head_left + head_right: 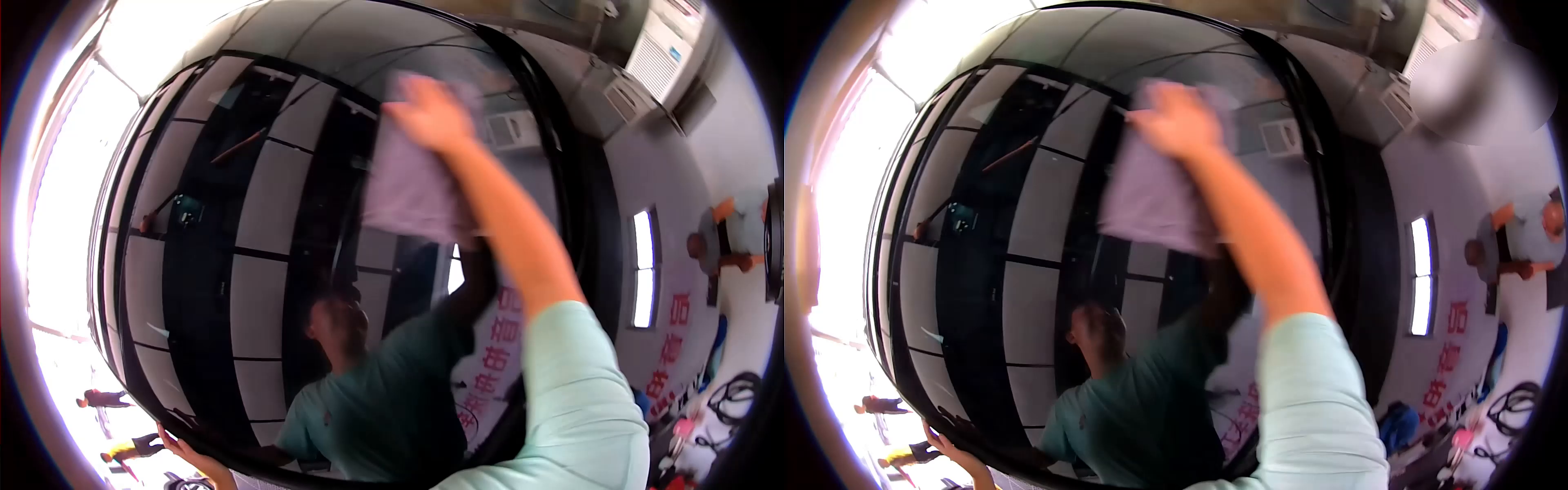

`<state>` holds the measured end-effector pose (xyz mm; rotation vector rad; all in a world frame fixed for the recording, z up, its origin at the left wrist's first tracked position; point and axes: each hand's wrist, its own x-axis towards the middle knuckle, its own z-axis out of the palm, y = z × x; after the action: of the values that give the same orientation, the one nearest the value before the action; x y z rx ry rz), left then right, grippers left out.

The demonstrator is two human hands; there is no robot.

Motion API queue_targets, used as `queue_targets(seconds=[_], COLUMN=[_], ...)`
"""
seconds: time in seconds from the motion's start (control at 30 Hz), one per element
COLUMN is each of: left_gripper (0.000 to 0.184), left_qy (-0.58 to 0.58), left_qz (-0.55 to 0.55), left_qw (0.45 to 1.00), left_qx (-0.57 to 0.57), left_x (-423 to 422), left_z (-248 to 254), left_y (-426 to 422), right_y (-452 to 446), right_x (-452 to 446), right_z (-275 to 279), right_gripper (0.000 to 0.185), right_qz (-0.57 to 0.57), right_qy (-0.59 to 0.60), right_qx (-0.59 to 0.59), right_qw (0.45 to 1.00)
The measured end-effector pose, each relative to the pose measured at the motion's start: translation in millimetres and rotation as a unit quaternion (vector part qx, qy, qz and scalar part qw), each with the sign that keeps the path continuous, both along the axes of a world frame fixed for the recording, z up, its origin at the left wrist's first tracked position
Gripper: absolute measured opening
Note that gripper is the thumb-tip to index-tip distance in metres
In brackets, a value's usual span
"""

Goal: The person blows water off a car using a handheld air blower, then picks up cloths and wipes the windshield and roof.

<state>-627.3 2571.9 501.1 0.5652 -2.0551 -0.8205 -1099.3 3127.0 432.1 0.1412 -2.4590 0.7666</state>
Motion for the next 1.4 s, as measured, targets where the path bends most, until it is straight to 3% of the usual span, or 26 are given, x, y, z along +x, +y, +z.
queue_targets(seconds=[0.07, 0.1, 0.17, 0.2, 0.33, 0.47, 0.5, 0.63, 0.77, 0.8, 0.9, 1.17, 1.23, 1.3, 1.4], left_gripper=[0.054, 0.055, 0.052, 0.051, 0.051, 0.051, 0.051, 0.052, 0.053, 0.052, 0.050, 0.044, 0.043, 0.042, 0.044], left_qy=[-0.045, -0.059, -0.113, -0.130, -0.099, -0.102, -0.102, -0.109, -0.083, -0.100, -0.131, -0.132, -0.130, -0.124, -0.129], left_qz=[0.047, 0.031, 0.040, 0.053, 0.034, 0.008, 0.006, -0.018, -0.045, -0.037, -0.009, -0.015, -0.014, -0.015, -0.010], left_qw=[0.993, 0.995, 0.981, 0.975, 0.982, 0.985, 0.984, 0.983, 0.986, 0.982, 0.974, 0.968, 0.965, 0.966, 0.966], left_qx=[-0.100, -0.073, -0.151, -0.169, -0.156, -0.138, -0.144, -0.150, -0.141, -0.157, -0.184, -0.213, -0.227, -0.225, -0.225], left_x=[-1.1, -1.4, -5.6, -5.7, -1.5, 1.7, 0.4, -1.9, 0.2, 1.2, -0.7, -0.1, 1.8, 11.0, 12.6], left_z=[-2.4, -0.9, 3.2, 1.5, -1.4, 0.7, 1.3, 6.4, 5.9, 9.3, 16.6, 32.3, 37.5, 38.7, 35.4], left_y=[-0.2, 7.7, 26.6, 27.8, 30.6, 35.3, 37.3, 44.1, 38.3, 39.9, 48.1, 56.0, 53.9, 46.5, 41.5], right_y=[121.1, 166.9, 217.7, 218.4, 111.4, -103.1, -152.4, -292.9, -306.9, -310.0, -313.0, -375.3, -392.4, -412.3, -390.8], right_x=[-35.0, -53.3, -121.6, -147.7, -221.3, -237.1, -236.1, -176.6, -136.0, -137.2, -78.5, 105.2, 165.0, 211.5, 179.3], right_z=[-77.4, -109.0, -164.6, -161.9, -72.6, 56.3, 83.7, 140.7, 147.5, 145.2, 135.6, 138.3, 147.7, 145.6, 152.2], right_gripper=[0.071, 0.072, 0.070, 0.071, 0.069, 0.065, 0.064, 0.068, 0.071, 0.085, 0.070, 0.073, 0.071, 0.071, 0.069], right_qz=[-0.048, -0.050, -0.060, -0.067, -0.049, 0.062, 0.088, 0.144, 0.201, 0.240, 0.265, 0.368, 0.433, 0.538, 0.533], right_qy=[-0.094, -0.134, -0.141, -0.156, -0.151, -0.053, -0.056, -0.033, -0.003, 0.022, 0.079, 0.194, 0.172, 0.189, 0.206], right_qx=[0.003, -0.031, -0.034, -0.015, 0.013, 0.041, 0.094, 0.046, 0.072, 0.052, 0.127, 0.109, 0.150, 0.178, 0.181], right_qw=[0.994, 0.989, 0.988, 0.985, 0.987, 0.996, 0.990, 0.988, 0.977, 0.969, 0.953, 0.903, 0.872, 0.802, 0.801])
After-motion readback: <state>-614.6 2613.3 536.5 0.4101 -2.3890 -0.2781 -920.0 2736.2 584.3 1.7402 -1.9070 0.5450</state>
